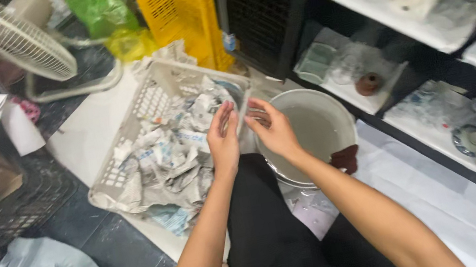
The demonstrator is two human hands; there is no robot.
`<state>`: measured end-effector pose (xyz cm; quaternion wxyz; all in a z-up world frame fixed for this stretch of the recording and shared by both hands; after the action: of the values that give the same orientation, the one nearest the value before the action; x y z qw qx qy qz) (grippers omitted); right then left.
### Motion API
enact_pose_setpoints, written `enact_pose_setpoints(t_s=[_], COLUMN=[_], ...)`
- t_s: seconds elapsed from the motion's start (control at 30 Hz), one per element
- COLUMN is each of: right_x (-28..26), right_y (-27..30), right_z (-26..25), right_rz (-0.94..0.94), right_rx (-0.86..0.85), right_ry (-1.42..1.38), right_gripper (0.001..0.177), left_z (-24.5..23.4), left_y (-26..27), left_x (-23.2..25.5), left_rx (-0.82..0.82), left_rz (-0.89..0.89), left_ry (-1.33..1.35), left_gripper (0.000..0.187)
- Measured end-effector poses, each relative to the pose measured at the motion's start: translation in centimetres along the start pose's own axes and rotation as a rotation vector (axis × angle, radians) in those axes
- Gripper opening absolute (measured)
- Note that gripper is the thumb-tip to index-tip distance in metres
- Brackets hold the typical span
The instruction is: The person sits on the floor and washes ceramic bowls and plates in a bucket of water using a sponge and cloth. They unwrap items from newspaper, scrub them, rinse, and place them on a nearby shelf.
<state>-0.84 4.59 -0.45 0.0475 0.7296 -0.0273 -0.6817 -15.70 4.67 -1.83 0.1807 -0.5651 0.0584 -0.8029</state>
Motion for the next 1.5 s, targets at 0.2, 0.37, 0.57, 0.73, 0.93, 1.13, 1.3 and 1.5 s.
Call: enact_pose_setpoints(t_s=[0.2,0.37,0.57,0.73,0.93,1.13,1.3,1.5], right_x=[-0.7,-1.8,-1.9,1.0,8.0,13.1,11.2,7.5], right_y=[-1.1,-2.8,-4.2,-7.7,-11.0,-10.6,-10.1,-9.9], right_z=[7.8,10.8,13.3,15.5,18.3,18.6,19.7,20.3], right_rz=[-0.036,-0.019,-0.164,-0.292,-0.138,0.041,-0.147,-0.235], right_rx=[-0.072,-0.071,-0.083,-0.168,-0.316,-0.362,-0.253,-0.141], right_ry=[0.069,0.174,0.464,0.914,1.332,1.396,1.511,1.524], right_gripper=[0.053,0.050,0.048,0.049,0.059,0.062,0.053,0.054], left_z=[-9.2,-13.8,-15.6,-17.5,-20.7,-23.6,-24.0,-26.0], left_y=[-3.6,-6.6,-9.0,-11.1,-9.0,-8.1,-10.5,-12.0], left_x=[0.6,1.4,3.1,-0.9,-9.9,-13.9,-15.9,-19.8], left_rx=[0.134,0.154,-0.111,-0.502,-0.594,-0.404,-0.409,-0.078], left_rz=[0.116,0.133,0.327,0.299,-0.200,-0.239,-0.321,-0.751], left_ry=[-0.300,-0.389,-0.864,-1.301,-1.269,-1.245,-1.269,-1.074], left_gripper=[0.031,0.029,0.031,0.027,0.034,0.065,0.059,0.049])
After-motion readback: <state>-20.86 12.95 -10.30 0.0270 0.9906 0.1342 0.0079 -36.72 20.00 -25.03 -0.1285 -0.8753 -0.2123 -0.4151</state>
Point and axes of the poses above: each hand's wrist, its own y-axis away from the middle knuckle, its own z-axis out of the palm, x = y × z, the point moved 3 cm from there along -y, towards the middle knuckle, and after that the axes turned 13 degrees about z, right-handed, at the moved point
